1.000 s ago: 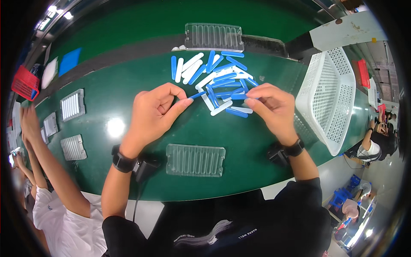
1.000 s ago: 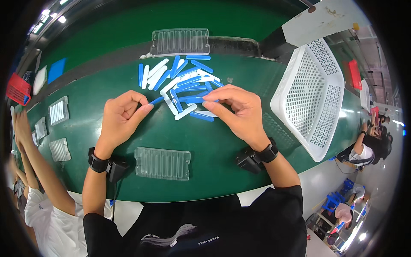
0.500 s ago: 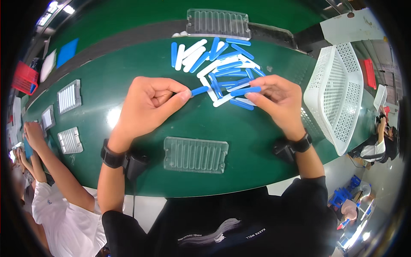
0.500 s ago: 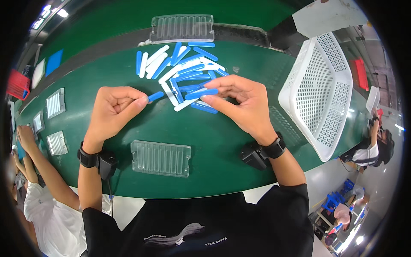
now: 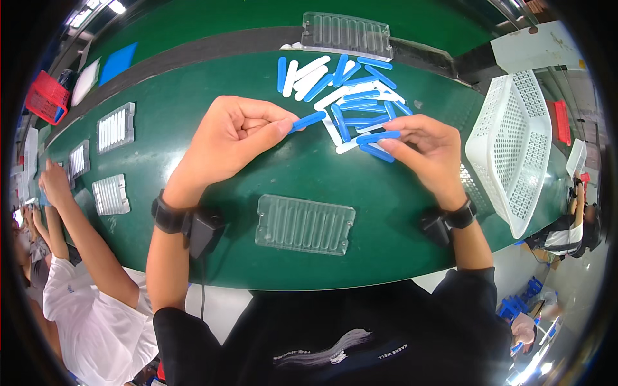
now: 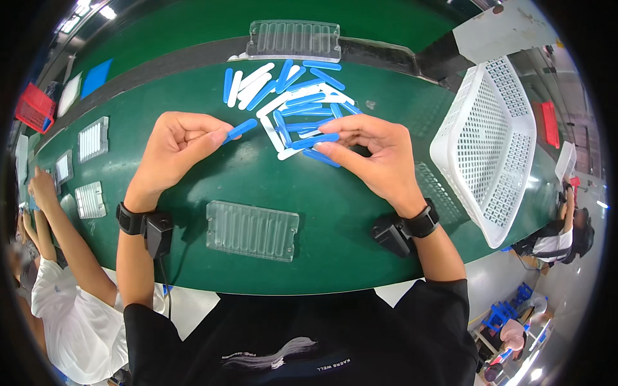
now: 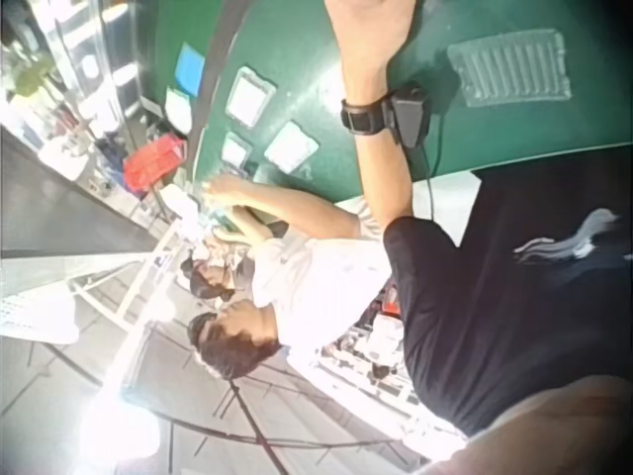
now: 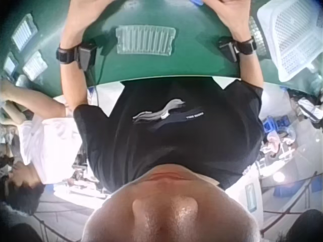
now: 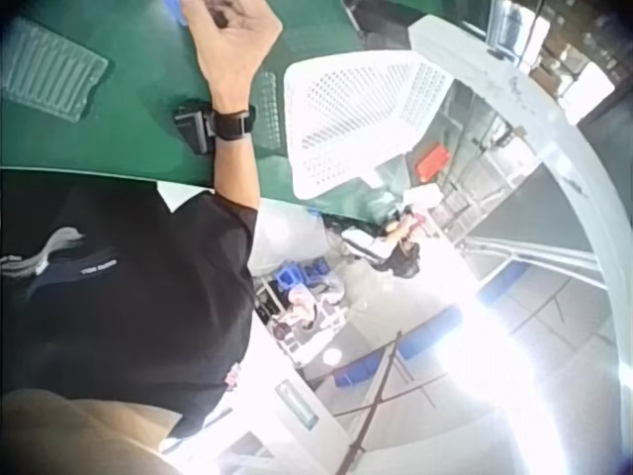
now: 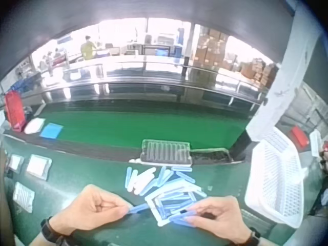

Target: Sort small blue and white plastic components into plastic organizational trays.

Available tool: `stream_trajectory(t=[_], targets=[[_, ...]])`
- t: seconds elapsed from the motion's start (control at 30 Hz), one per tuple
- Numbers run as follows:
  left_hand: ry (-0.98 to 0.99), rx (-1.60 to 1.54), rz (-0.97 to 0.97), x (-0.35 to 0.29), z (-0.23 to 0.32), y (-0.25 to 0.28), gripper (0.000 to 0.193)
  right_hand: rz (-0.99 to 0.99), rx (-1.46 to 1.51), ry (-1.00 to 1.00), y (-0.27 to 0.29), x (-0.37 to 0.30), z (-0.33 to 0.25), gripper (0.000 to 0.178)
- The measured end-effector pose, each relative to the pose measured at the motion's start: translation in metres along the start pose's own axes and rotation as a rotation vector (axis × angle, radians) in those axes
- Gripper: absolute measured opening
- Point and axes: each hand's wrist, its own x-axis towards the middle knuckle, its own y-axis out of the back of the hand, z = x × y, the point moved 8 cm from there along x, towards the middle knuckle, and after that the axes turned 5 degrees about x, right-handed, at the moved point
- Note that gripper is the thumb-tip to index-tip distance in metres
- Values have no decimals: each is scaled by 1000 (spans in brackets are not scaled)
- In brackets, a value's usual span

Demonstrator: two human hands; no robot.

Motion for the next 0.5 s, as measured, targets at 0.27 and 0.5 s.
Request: stream_trajectory(t=[0.27,0.5], targets=[[22,146,74,-6,-5,1,15,2,-66,30,-4,0,-2,25],[-123,575,128,-23,26,-10,10,-49,-188,98,-11,-6,-15,11]])
